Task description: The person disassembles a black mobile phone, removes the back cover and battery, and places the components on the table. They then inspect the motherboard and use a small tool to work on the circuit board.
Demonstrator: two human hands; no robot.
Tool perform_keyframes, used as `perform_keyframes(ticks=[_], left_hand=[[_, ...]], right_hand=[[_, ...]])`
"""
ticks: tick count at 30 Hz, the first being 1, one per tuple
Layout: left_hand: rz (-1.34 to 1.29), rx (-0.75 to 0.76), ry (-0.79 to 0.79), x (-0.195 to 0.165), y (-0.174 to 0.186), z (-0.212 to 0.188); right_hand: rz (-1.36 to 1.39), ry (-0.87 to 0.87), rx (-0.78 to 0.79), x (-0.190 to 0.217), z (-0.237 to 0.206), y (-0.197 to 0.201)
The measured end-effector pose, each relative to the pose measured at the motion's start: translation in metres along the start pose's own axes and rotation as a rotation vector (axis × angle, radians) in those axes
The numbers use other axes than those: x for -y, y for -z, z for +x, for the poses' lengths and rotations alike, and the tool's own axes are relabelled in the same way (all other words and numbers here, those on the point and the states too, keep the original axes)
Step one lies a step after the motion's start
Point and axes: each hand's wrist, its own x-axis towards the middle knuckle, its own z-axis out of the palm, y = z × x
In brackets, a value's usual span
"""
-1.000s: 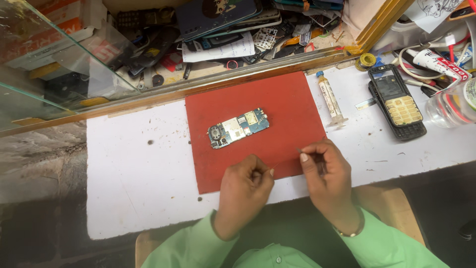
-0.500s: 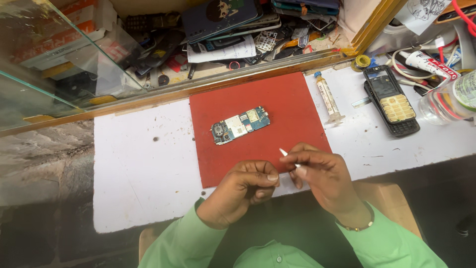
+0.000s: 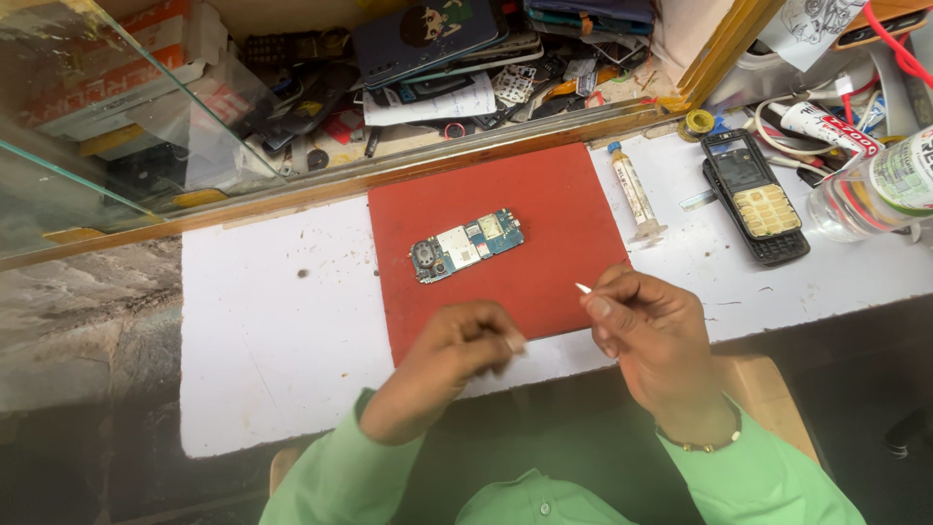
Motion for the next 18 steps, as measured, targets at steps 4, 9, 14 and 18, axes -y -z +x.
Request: perform_keyframes(ticks=[4, 9, 14, 18], left_hand=[[0.552, -0.617, -0.499, -0.007, -0.022, -0.012], [0.941, -0.642, -0.841, 0.004, -0.057, -0.012], [0.964, -0.647, -0.860, 0.022, -0.048, 0.004], [0.898, -0.615, -0.881, 0.033, -0.045, 0.007]], right_hand=[[-0.029, -0.056, -0.122, -0.004, 0.005, -0.005], [0.025, -0.207, -0.126, -0.021, 0.003, -0.014], [0.109, -0.290, -0.064, -0.027, 0.002, -0.016], [0.099, -0.327, -0.084, -0.026, 0.005, -0.015]])
